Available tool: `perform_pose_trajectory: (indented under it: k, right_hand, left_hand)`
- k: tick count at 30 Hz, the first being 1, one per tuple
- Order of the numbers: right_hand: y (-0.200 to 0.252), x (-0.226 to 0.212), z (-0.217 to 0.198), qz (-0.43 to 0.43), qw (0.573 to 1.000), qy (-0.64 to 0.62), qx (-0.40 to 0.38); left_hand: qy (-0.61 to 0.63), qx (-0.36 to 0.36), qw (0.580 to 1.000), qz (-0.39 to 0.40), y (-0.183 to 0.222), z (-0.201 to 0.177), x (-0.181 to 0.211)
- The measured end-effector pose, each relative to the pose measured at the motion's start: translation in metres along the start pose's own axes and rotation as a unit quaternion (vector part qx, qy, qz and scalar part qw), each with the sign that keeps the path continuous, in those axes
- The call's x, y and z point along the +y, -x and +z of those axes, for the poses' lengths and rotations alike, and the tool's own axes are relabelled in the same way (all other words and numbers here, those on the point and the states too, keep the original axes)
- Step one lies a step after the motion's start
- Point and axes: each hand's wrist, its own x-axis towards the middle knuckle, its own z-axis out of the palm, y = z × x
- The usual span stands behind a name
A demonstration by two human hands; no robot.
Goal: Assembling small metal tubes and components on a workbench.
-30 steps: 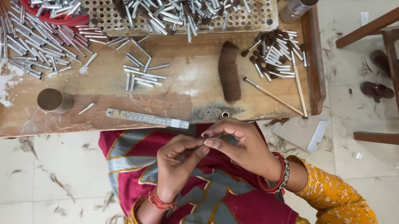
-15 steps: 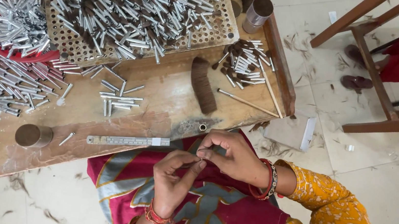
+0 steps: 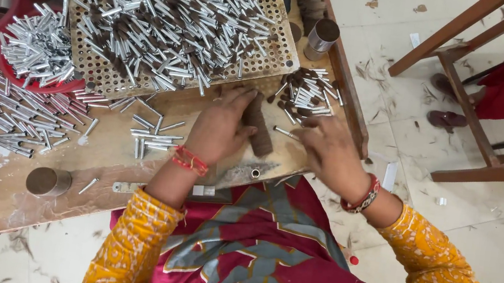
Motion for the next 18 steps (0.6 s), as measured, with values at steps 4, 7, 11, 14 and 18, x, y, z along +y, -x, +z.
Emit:
perform_pose_trajectory:
  k: [4, 7, 11, 14, 18]
  right_hand:
    - [0.02, -0.019, 0.017, -0.048, 0.991, -0.051, -0.11]
    - [0.024, -0.021, 0.027, -0.057, 0.987, -0.041, -0.146]
    - [0.019, -0.022, 0.032, -0.051, 0.994, -0.023, -0.099]
    - [0.017, -0.023, 0.03, -0.049, 0.994, -0.023, -0.097]
    - [0.024, -0.023, 0.026, -0.047, 0.993, -0.035, -0.106]
  left_hand:
    - [0.04, -0.084, 0.996, -0.012, 0.0, 0.011, -0.012]
    - [0.035, -0.08, 0.996, 0.003, 0.008, 0.016, -0.009]
    - [0.046, -0.06, 0.997, -0.001, 0.017, 0.016, 0.002]
    - [0.068, -0.059, 0.996, -0.028, 0.019, 0.014, 0.009]
    - [0.079, -0.041, 0.995, -0.034, 0.021, 0.016, 0.015]
